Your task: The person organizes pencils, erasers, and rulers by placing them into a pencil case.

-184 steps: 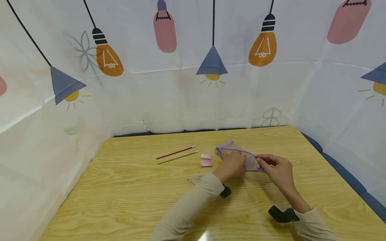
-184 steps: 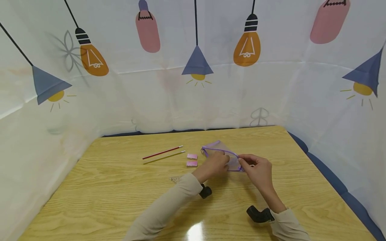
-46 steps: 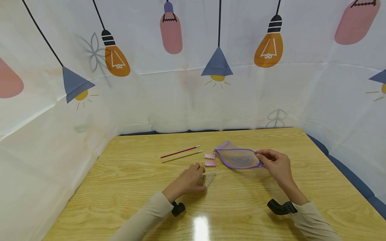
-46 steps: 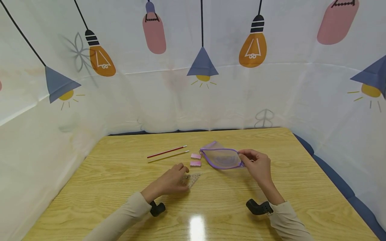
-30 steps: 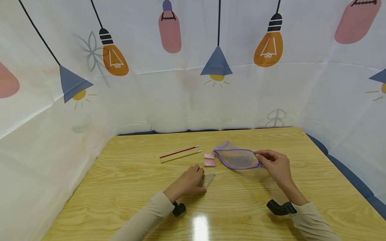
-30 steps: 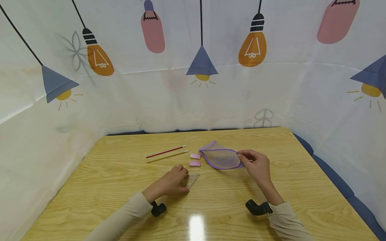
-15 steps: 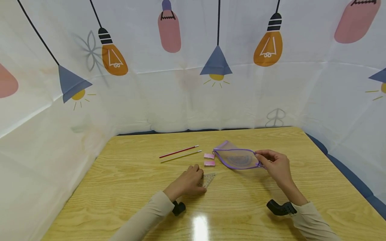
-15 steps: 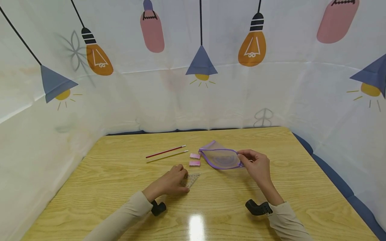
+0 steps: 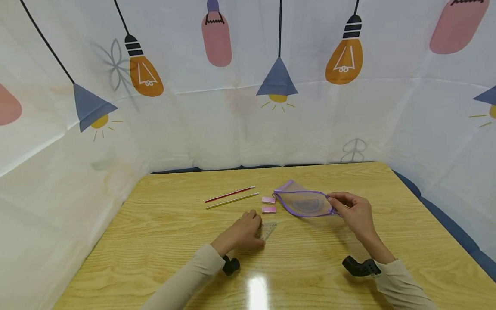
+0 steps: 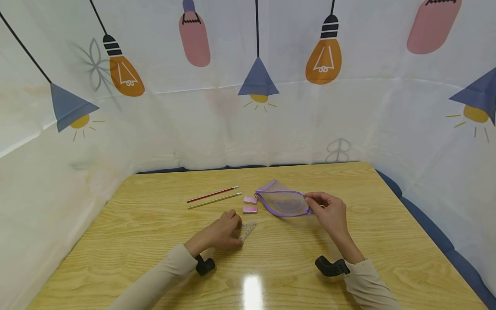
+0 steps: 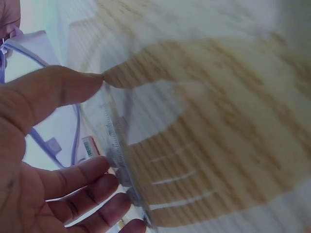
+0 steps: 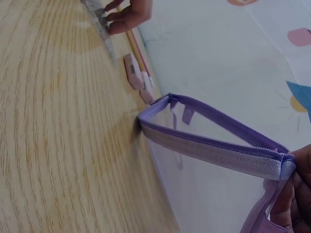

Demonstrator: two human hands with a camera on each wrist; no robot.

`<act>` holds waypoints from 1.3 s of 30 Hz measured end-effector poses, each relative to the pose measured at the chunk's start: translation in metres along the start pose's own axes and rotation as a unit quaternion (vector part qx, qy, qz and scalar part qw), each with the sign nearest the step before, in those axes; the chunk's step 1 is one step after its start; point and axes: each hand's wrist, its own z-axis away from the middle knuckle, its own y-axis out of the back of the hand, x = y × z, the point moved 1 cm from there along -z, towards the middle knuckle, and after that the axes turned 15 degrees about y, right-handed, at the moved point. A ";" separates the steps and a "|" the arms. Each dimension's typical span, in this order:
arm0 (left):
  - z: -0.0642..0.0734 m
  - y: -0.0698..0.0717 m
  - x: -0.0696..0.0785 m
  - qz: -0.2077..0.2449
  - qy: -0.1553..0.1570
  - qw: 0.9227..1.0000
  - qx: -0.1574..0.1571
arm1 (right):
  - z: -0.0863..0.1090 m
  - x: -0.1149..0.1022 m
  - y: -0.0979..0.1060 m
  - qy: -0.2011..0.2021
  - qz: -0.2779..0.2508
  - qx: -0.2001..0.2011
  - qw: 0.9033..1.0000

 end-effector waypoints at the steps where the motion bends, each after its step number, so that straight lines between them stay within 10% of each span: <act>1: -0.001 0.000 0.000 0.004 0.004 1.000 -0.003 | 0.000 0.000 0.000 0.001 0.000 0.001 1.000; 39: 0.003 0.008 0.006 0.006 0.000 0.998 0.067 | -0.001 -0.005 0.001 -0.002 0.001 0.003 1.000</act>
